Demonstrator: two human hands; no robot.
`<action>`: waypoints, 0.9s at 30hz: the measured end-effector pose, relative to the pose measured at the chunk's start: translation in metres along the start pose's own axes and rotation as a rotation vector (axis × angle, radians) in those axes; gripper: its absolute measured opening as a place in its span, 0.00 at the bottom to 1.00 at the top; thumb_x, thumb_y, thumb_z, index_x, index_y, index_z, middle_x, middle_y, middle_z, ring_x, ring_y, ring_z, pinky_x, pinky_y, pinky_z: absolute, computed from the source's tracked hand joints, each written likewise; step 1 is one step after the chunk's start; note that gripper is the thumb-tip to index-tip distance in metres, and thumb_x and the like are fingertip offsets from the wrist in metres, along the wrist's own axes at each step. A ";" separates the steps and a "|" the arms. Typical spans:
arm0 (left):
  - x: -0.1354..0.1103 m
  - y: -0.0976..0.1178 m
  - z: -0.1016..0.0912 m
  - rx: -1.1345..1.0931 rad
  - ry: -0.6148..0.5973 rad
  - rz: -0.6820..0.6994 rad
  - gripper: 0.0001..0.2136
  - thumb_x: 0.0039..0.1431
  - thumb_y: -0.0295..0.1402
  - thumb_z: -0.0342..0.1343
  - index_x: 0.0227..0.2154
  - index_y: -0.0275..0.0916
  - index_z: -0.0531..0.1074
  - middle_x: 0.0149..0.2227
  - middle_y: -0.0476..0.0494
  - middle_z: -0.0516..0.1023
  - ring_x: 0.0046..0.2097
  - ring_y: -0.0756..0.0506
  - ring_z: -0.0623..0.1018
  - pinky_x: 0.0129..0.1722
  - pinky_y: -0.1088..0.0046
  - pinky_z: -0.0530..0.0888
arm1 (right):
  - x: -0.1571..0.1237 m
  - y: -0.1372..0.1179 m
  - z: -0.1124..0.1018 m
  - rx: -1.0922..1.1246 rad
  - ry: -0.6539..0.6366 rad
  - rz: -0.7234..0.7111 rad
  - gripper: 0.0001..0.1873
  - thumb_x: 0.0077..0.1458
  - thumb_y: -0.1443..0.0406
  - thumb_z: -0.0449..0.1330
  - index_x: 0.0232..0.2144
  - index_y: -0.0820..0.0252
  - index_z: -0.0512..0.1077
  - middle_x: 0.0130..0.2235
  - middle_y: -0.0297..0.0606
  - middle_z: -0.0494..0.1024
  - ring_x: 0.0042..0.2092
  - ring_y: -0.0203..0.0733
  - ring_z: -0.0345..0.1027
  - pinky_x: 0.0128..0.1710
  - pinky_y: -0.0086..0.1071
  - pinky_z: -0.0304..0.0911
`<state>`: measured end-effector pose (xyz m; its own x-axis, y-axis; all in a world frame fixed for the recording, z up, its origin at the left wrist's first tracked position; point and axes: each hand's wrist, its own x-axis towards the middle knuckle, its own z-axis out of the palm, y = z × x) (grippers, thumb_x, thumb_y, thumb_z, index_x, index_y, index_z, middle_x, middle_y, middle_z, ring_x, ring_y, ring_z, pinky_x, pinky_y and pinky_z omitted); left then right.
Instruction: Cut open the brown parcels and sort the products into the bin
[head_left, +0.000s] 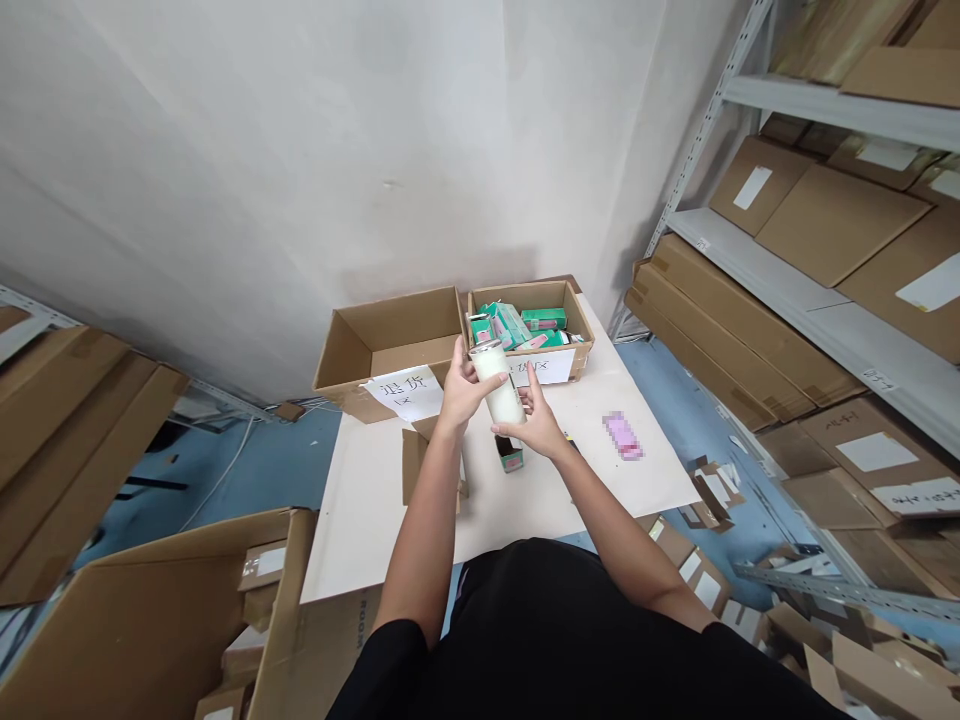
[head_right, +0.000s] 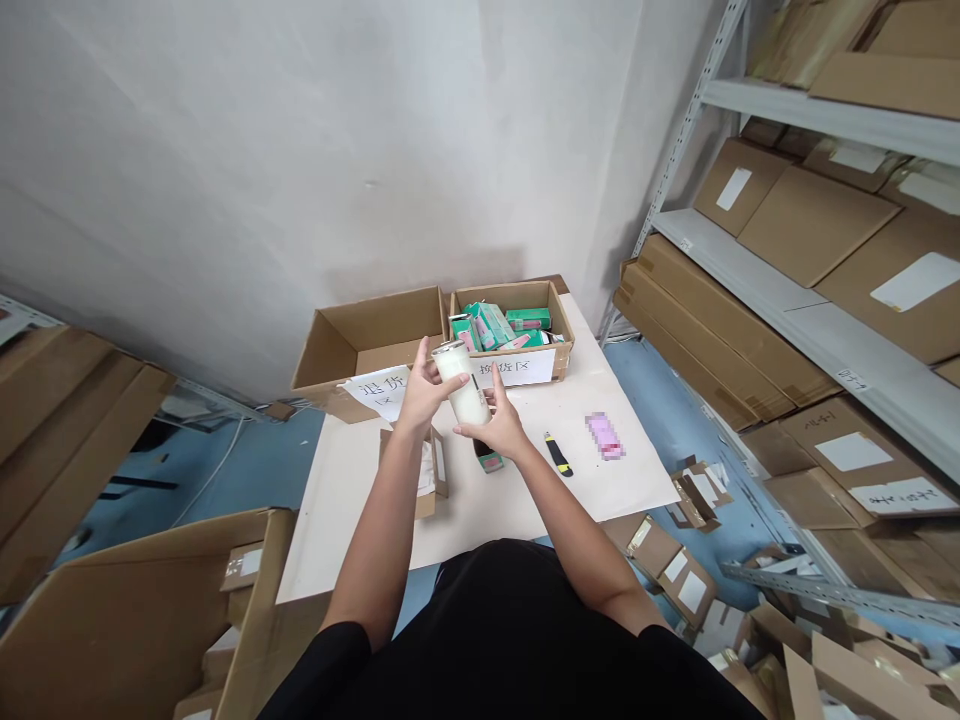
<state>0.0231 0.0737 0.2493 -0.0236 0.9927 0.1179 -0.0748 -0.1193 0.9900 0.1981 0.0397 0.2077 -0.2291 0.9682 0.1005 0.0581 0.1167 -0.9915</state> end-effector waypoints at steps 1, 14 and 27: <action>0.000 0.000 -0.001 -0.011 -0.014 -0.007 0.64 0.50 0.43 0.75 0.77 0.47 0.32 0.62 0.32 0.77 0.58 0.37 0.81 0.58 0.57 0.78 | 0.000 0.001 0.000 0.032 -0.039 -0.006 0.73 0.44 0.56 0.76 0.77 0.43 0.32 0.57 0.42 0.73 0.53 0.49 0.73 0.55 0.44 0.69; 0.001 -0.008 -0.051 0.349 -0.099 -0.005 0.40 0.41 0.39 0.76 0.60 0.39 0.74 0.58 0.38 0.80 0.59 0.35 0.78 0.62 0.56 0.74 | 0.008 0.096 -0.020 0.056 -0.261 0.155 0.53 0.47 0.56 0.70 0.73 0.44 0.55 0.70 0.46 0.64 0.66 0.52 0.64 0.62 0.49 0.62; -0.028 -0.112 -0.045 0.475 0.004 -0.083 0.36 0.38 0.40 0.75 0.54 0.39 0.75 0.40 0.48 0.77 0.38 0.47 0.75 0.43 0.68 0.75 | -0.008 0.202 0.025 -0.529 0.083 0.396 0.23 0.67 0.51 0.49 0.27 0.54 0.72 0.27 0.37 0.76 0.35 0.45 0.70 0.35 0.32 0.61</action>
<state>-0.0126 0.0586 0.1317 -0.0407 0.9985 0.0374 0.3871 -0.0187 0.9218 0.1871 0.0500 0.0041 -0.0181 0.9717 -0.2357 0.5961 -0.1788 -0.7828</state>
